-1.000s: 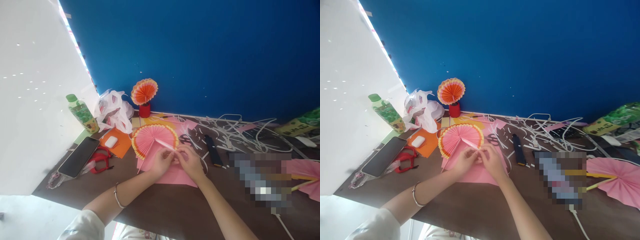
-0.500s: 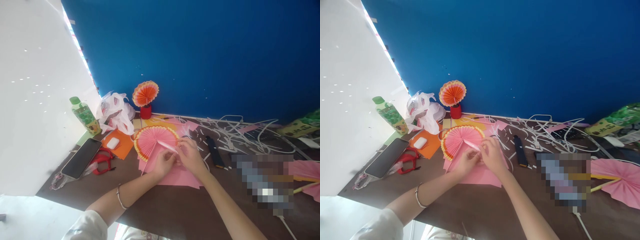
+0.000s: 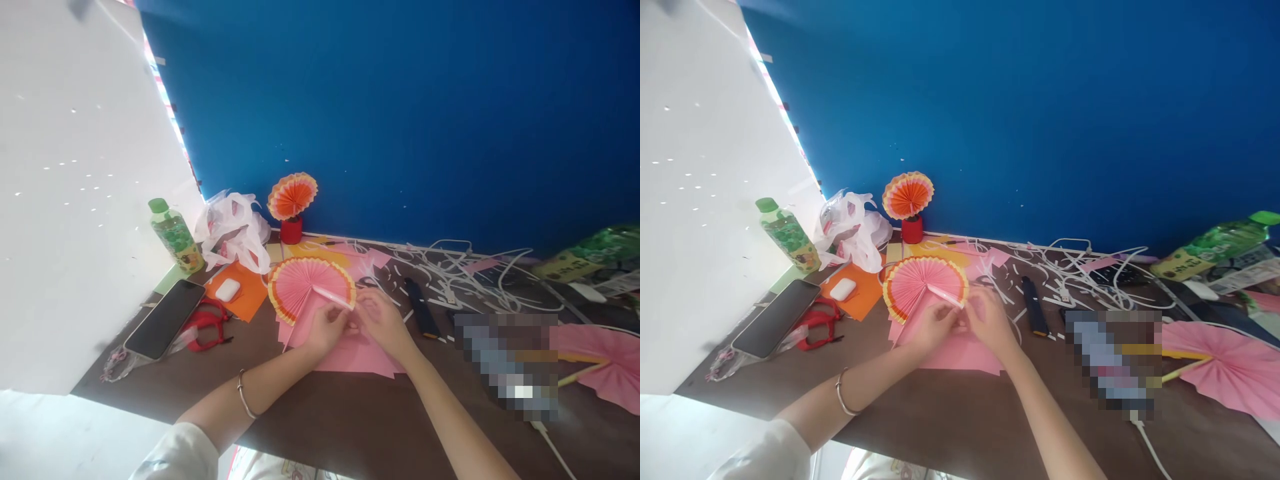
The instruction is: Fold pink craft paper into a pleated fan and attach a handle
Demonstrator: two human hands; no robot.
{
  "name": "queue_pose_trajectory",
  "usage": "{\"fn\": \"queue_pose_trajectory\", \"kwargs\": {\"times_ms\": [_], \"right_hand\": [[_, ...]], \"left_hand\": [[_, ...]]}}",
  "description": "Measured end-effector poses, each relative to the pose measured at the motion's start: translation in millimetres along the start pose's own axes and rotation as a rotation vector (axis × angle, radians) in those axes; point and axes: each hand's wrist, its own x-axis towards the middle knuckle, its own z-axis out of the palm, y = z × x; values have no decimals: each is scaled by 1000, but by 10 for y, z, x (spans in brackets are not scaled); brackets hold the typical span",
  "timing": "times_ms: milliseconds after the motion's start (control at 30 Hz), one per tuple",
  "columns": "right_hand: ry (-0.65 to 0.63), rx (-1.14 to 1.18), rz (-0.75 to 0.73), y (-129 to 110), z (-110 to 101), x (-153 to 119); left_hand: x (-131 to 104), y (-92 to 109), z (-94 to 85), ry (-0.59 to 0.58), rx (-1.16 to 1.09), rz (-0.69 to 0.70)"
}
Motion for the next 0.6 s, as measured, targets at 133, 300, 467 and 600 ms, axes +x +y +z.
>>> {"fn": "queue_pose_trajectory", "kwargs": {"times_ms": [133, 300, 467, 600], "right_hand": [[-73, 199, 176, 46, 16, -53], [47, 418, 361, 107, 126, -111], [72, 519, 386, 174, 240, -152], [66, 593, 395, 222, 270, -187]], "left_hand": [[-34, 71, -1, -15, -6, -45], [-83, 157, 3, -21, -16, -74], [-84, 148, -19, -71, 17, -57], [-79, 118, -40, -82, 35, -24]]}}
